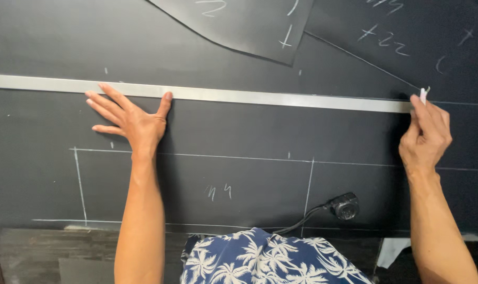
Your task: The person uses a ruler and chalk to mark lines on black material, places a paper template on top, secures it with weights, and cuts the material using shears.
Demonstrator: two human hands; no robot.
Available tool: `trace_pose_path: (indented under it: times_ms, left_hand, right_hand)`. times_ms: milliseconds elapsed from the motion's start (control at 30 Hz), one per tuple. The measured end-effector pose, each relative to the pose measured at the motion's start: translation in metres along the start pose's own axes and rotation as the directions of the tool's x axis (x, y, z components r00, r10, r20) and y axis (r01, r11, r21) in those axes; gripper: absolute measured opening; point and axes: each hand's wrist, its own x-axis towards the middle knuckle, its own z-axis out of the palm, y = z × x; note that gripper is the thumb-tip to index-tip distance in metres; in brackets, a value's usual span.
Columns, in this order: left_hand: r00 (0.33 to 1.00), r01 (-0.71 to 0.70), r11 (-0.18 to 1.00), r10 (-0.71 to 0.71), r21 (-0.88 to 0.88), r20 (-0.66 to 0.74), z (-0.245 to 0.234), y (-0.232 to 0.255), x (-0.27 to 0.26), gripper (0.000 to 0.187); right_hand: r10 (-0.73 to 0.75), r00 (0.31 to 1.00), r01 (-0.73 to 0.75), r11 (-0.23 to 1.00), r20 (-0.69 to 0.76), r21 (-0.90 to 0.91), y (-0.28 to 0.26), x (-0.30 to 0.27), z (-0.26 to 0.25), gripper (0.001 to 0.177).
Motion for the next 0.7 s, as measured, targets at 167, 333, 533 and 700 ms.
trace_pose_path:
  times_ms: [167,333,533,700]
  left_hand:
    - [1.000,0.008,1.000,-0.008,-0.002,0.000,0.001,0.000,0.000,0.146]
    - [1.000,0.009,1.000,-0.009,-0.002,0.004,0.000,0.000,-0.001,0.147]
    - [1.000,0.010,1.000,-0.010,0.004,0.011,0.000,-0.005,-0.001,0.148]
    - [0.998,0.039,0.999,-0.039,-0.002,0.048,-0.004,0.003,0.001,0.150]
  right_hand:
    - [0.171,0.946,-0.251,0.925,0.274,0.287,-0.039,0.022,0.007,0.027]
    - [-0.190,0.930,0.133,0.972,0.316,0.195,-0.052,0.042,0.034,0.029]
    - [-0.226,0.885,0.179,0.972,0.407,0.151,-0.065,0.056,0.038,0.030]
    - [-0.346,0.851,0.266,0.933,0.394,0.243,-0.105,0.079,0.053,0.034]
